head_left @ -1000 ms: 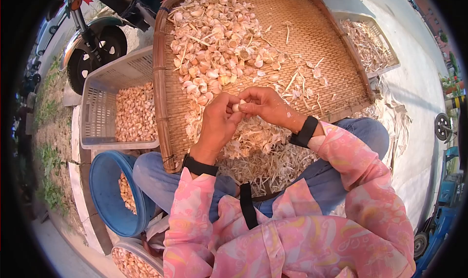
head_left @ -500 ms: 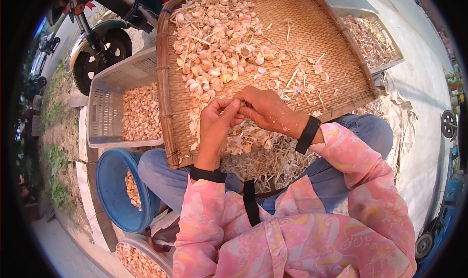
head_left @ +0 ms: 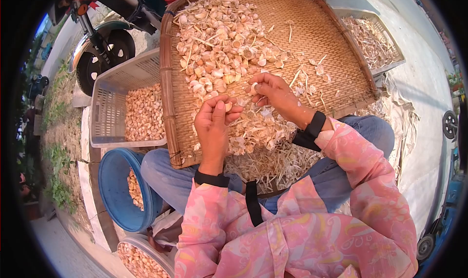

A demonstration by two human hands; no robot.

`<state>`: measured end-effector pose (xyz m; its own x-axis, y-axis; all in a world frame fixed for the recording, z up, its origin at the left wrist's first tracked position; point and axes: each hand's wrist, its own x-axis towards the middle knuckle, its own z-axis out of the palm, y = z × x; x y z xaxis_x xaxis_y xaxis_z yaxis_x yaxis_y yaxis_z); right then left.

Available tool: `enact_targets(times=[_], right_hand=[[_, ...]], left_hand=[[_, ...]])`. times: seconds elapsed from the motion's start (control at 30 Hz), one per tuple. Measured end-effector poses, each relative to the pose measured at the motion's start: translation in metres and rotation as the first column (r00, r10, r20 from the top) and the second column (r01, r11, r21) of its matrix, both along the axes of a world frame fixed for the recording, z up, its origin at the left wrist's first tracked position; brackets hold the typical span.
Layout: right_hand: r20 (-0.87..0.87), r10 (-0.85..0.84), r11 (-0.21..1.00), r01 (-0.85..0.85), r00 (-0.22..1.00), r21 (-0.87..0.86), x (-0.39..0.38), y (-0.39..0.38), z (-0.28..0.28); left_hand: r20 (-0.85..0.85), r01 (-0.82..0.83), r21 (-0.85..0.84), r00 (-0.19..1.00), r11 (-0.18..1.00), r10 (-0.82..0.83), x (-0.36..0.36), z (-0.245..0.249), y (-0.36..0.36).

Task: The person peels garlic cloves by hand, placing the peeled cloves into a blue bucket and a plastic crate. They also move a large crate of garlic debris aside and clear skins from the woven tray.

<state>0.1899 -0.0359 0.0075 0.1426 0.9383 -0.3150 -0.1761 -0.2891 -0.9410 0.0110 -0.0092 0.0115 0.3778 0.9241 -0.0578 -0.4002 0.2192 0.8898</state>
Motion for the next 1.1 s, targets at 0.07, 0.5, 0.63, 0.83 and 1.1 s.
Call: enact_targets(times=[0.07, 0.5, 0.63, 0.83, 1.1], right_hand=[[-0.046, 0.019, 0.999, -0.017, 0.999, 0.039, -0.009, -0.003, -0.001], [0.274, 0.079, 0.937, -0.165, 0.959, 0.308, -0.027, -0.006, -0.002], [0.541, -0.026, 0.892, -0.225, 0.841, 0.392, -0.031, -0.013, 0.011], [0.754, -0.116, 0.76, -0.43, 0.647, 0.486, -0.033, -0.014, 0.017], [-0.102, 0.094, 0.969, -0.067, 0.99, 0.237, -0.023, -0.009, 0.007]], left_hand=[[0.026, -0.009, 0.004, 1.0, 1.0, 0.009, -0.006, 0.003, 0.003], [-0.401, 0.314, -0.16, 0.846, 0.936, -0.352, -0.011, 0.02, 0.025], [0.075, 0.309, -0.343, 0.95, 0.887, -0.302, -0.003, -0.023, 0.013], [0.108, 0.068, -0.305, 0.993, 0.95, -0.036, 0.016, -0.019, -0.009], [-0.549, 0.076, 0.367, 0.823, 0.927, 0.15, 0.022, -0.023, -0.021]])
